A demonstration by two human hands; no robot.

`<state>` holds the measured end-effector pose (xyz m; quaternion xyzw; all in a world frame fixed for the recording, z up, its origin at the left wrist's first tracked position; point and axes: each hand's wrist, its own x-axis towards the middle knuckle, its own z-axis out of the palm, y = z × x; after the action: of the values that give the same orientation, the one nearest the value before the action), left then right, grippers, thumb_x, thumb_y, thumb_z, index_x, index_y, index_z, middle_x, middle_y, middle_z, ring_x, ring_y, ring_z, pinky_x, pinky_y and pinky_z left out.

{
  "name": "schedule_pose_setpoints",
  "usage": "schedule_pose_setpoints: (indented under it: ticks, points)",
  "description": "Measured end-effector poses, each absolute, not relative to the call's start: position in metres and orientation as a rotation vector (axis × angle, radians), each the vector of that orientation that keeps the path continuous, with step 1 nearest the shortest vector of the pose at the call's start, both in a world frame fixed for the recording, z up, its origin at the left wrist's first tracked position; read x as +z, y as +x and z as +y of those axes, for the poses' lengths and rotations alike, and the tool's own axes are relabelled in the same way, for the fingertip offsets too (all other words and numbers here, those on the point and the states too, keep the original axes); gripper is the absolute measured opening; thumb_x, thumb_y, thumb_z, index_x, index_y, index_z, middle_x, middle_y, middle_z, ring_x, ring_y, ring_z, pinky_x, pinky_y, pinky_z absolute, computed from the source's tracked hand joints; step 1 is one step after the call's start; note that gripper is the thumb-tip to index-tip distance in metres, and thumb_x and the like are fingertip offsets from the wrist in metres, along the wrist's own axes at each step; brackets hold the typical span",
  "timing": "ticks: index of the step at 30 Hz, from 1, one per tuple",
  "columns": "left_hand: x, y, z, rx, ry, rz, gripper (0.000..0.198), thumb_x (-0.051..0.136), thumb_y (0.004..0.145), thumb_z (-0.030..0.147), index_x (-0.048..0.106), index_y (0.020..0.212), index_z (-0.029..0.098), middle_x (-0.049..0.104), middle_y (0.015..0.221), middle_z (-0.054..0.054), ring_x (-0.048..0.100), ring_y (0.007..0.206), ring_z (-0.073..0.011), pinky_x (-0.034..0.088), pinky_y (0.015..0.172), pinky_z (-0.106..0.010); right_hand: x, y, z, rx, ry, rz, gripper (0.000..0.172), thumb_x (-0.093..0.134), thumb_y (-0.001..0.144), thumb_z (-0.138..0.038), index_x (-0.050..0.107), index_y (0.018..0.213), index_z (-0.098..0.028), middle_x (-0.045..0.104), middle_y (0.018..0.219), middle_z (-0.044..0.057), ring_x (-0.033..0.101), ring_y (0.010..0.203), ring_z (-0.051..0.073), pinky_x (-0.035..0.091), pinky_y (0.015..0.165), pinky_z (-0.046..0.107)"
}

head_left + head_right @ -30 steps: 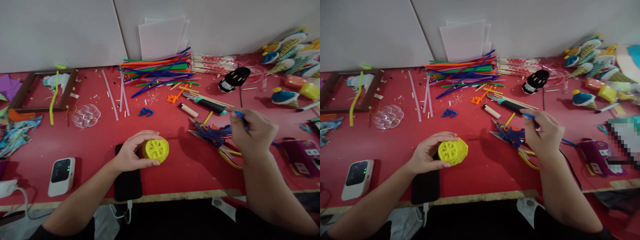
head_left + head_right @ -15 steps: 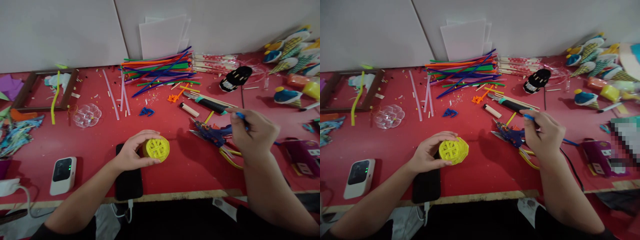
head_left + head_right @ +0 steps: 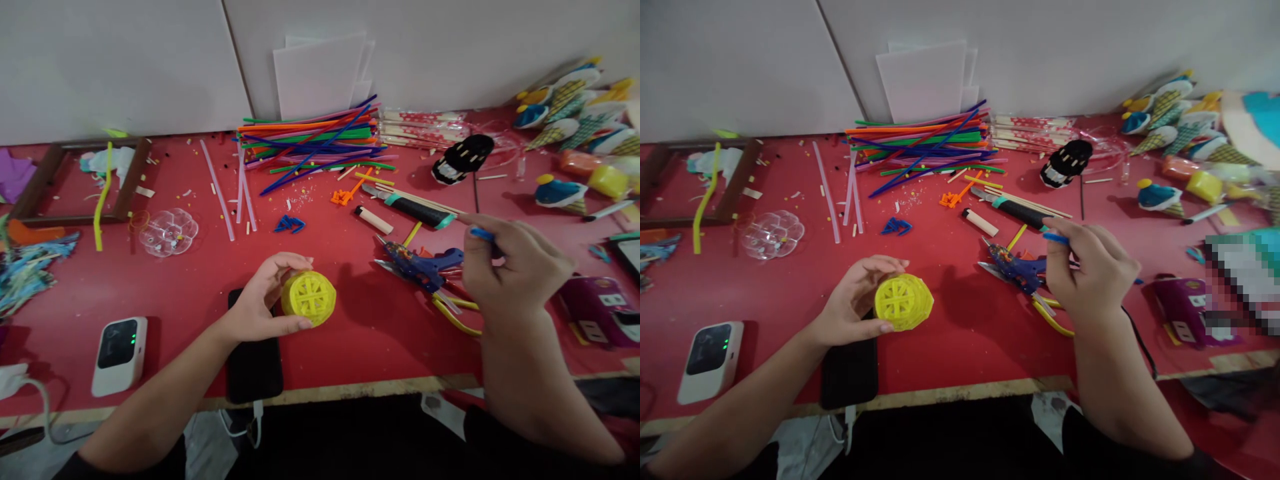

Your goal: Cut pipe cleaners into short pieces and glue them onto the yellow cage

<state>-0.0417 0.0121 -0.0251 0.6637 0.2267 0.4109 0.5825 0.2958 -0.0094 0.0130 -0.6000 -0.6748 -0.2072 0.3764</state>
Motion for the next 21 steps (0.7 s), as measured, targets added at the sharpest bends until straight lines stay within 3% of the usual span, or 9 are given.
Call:
schedule_pose_setpoints:
  ticks: [3, 9, 15, 17, 19, 21]
  points:
    - [-0.026, -0.042, 0.015, 0.983, 1.609, 0.522, 0.054, 0.088, 0.074, 0.024, 0.066, 0.124, 0.027, 0.061, 0.122, -0.009, 0.060, 0.126, -0.0220, 0.049, 0.111, -0.036, 0.024, 0.282, -0.019, -0.575, -1.460, -1.778, 0.028, 0.055, 0.090, -0.017, 0.074, 0.106, -0.028, 0.068, 0.063, 0.001, 0.062, 0.051, 0.017, 0.049, 0.052, 0.029]
    - [-0.031, -0.044, 0.017, 0.996, 1.710, 0.550, 0.053, 0.080, 0.084, 0.027, 0.064, 0.135, 0.028, 0.065, 0.134, -0.012, 0.059, 0.132, -0.0245, 0.049, 0.112, -0.037, 0.037, 0.245, -0.042, -0.256, -1.050, -2.260, 0.026, 0.059, 0.094, -0.009, 0.065, 0.117, -0.019, 0.066, 0.064, -0.002, 0.055, 0.054, 0.013, 0.047, 0.056, 0.028]
    - [-0.025, -0.043, 0.014, 1.078, 1.849, 0.537, 0.032, 0.079, 0.083, 0.018, 0.070, 0.114, 0.025, 0.074, 0.125, -0.012, 0.063, 0.129, -0.0258, 0.051, 0.108, -0.043, 0.036, 0.222, -0.028, -0.148, -0.834, -2.526, 0.024, 0.047, 0.102, -0.010, 0.070, 0.106, -0.017, 0.069, 0.071, -0.001, 0.059, 0.058, 0.011, 0.042, 0.051, 0.026]
    - [-0.018, -0.042, 0.011, 1.136, 1.849, 0.617, 0.023, 0.080, 0.082, 0.020, 0.072, 0.104, 0.023, 0.073, 0.124, -0.012, 0.068, 0.119, -0.0245, 0.055, 0.100, -0.040, 0.034, 0.220, -0.022, -0.163, -0.816, -2.528, 0.025, 0.047, 0.102, -0.011, 0.071, 0.106, -0.017, 0.070, 0.074, 0.000, 0.060, 0.059, 0.011, 0.043, 0.052, 0.026]
    - [-0.009, -0.041, 0.009, 1.214, 1.818, 0.771, 0.012, 0.079, 0.082, 0.022, 0.072, 0.092, 0.021, 0.073, 0.106, -0.008, 0.070, 0.099, -0.0191, 0.056, 0.085, -0.031, 0.033, 0.220, -0.018, -0.127, -0.811, -2.531, 0.025, 0.047, 0.102, -0.012, 0.071, 0.106, -0.018, 0.072, 0.079, 0.001, 0.062, 0.062, 0.011, 0.045, 0.053, 0.025]
    - [-0.001, -0.040, 0.006, 1.197, 1.758, 0.957, 0.009, 0.073, 0.087, 0.023, 0.068, 0.079, 0.019, 0.066, 0.081, -0.002, 0.063, 0.075, -0.0127, 0.050, 0.068, -0.024, 0.033, 0.220, -0.017, 0.004, -0.813, -2.511, 0.024, 0.049, 0.101, -0.012, 0.071, 0.108, -0.019, 0.073, 0.085, 0.002, 0.063, 0.066, 0.011, 0.047, 0.056, 0.023]
